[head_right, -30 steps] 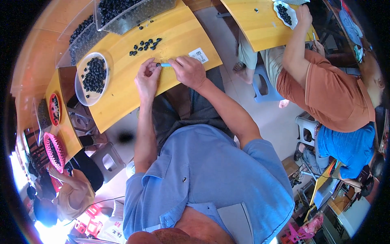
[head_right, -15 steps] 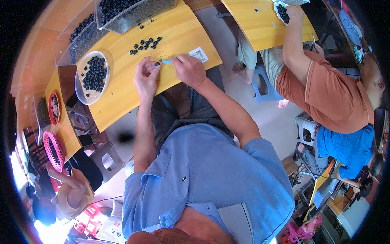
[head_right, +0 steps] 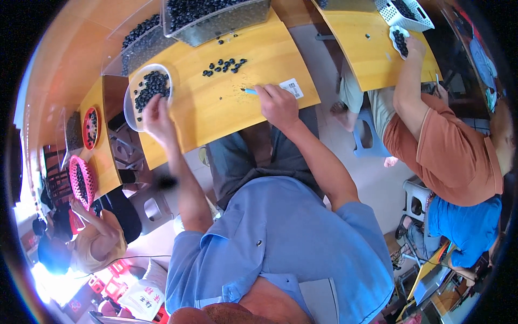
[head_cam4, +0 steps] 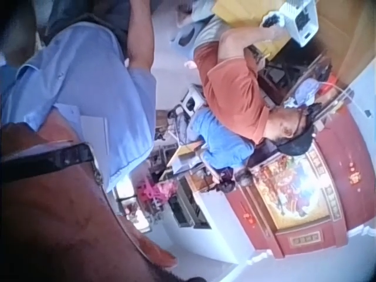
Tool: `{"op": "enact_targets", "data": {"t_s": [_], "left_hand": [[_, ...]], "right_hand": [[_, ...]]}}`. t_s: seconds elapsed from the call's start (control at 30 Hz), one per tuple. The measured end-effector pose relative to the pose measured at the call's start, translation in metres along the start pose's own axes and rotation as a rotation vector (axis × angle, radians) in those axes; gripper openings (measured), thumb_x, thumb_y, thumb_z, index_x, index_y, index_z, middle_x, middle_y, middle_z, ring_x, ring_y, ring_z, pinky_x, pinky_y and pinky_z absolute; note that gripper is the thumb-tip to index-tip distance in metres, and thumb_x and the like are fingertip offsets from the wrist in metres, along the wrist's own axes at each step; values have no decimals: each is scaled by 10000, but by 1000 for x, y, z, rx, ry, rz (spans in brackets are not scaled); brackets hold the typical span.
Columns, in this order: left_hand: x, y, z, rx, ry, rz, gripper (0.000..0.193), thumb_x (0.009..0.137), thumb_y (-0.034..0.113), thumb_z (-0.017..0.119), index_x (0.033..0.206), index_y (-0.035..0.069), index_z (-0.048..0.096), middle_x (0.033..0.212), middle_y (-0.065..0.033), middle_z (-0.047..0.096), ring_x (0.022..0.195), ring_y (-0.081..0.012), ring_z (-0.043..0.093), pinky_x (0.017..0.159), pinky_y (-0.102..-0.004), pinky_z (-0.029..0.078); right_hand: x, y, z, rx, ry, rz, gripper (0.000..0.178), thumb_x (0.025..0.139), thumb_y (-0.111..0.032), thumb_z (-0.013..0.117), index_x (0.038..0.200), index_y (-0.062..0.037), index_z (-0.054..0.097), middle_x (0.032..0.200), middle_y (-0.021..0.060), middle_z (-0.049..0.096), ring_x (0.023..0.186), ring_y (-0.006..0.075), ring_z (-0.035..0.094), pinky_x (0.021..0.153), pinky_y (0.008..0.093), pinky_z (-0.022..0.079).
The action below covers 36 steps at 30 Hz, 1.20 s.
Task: The person sorts small black plastic or rubber components by hand, inspecting them with an inspection tool at a workbench.
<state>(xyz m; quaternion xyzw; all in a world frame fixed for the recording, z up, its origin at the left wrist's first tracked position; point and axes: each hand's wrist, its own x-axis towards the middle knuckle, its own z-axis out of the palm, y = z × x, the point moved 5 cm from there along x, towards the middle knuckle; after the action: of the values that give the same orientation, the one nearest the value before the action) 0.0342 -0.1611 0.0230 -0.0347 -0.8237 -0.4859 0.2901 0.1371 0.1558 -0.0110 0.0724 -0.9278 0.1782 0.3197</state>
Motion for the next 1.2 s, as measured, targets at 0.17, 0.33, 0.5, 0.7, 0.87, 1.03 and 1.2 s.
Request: {"op": "enact_targets", "data": {"t_s": [0.17, 0.33, 0.5, 0.7, 0.87, 1.03, 1.2], "left_hand": [[57, -38, -33, 167, -32, -9, 220, 940, 90, 760, 1151, 26, 773, 997, -125, 724, 900, -223, 697, 789, -352, 573], [32, 12, 45, 269, -342, 286, 169, 947, 63, 730, 1110, 56, 775, 905, -128, 706, 815, -288, 693, 773, -431, 562], [0, 15, 114, 341, -483, 284, 177, 948, 110, 730, 1112, 59, 773, 922, -183, 683, 912, -377, 681, 831, -465, 553], [-18, 16, 112, 241, -471, 246, 204, 958, 177, 743, 1102, 35, 777, 877, -192, 689, 811, -358, 694, 779, -472, 552], [-22, 15, 110, 224, -548, 2, 209, 956, 189, 755, 1105, 45, 784, 934, -198, 716, 871, -372, 708, 820, -454, 560], [-19, 10, 114, 254, -552, 116, 222, 947, 225, 775, 1056, 35, 810, 966, -203, 748, 877, -345, 738, 814, -444, 571], [-18, 6, 119, 186, -649, -73, 218, 890, 225, 822, 1006, 40, 819, 902, -170, 790, 828, -320, 768, 819, -415, 592]], "right_hand": [[1, -3, 1, 20, -10, 3, 263, 841, -39, 685, 1096, -53, 748, 850, 61, 644, 790, 242, 696, 663, 376, 567], [1, 0, 2, 25, 25, -9, 263, 839, -39, 687, 1096, -55, 744, 833, 64, 623, 774, 248, 685, 654, 380, 558], [3, -3, 0, 35, -3, 7, 247, 847, -34, 685, 1089, -59, 724, 829, 67, 609, 765, 254, 675, 645, 391, 551], [-1, 0, 2, 60, 2, 24, 260, 860, -25, 717, 1117, -62, 726, 861, 83, 630, 792, 281, 687, 667, 410, 553], [1, 0, 0, 47, 28, -7, 225, 860, -34, 690, 1083, -61, 706, 827, 67, 595, 759, 259, 667, 641, 402, 547], [1, -1, 0, 52, 17, -2, 228, 858, -27, 685, 1082, -61, 714, 837, 67, 610, 769, 256, 674, 651, 399, 552], [1, -1, 0, 57, 42, -3, 229, 843, -25, 688, 1065, -62, 726, 857, 68, 644, 791, 254, 691, 668, 391, 564]]}}
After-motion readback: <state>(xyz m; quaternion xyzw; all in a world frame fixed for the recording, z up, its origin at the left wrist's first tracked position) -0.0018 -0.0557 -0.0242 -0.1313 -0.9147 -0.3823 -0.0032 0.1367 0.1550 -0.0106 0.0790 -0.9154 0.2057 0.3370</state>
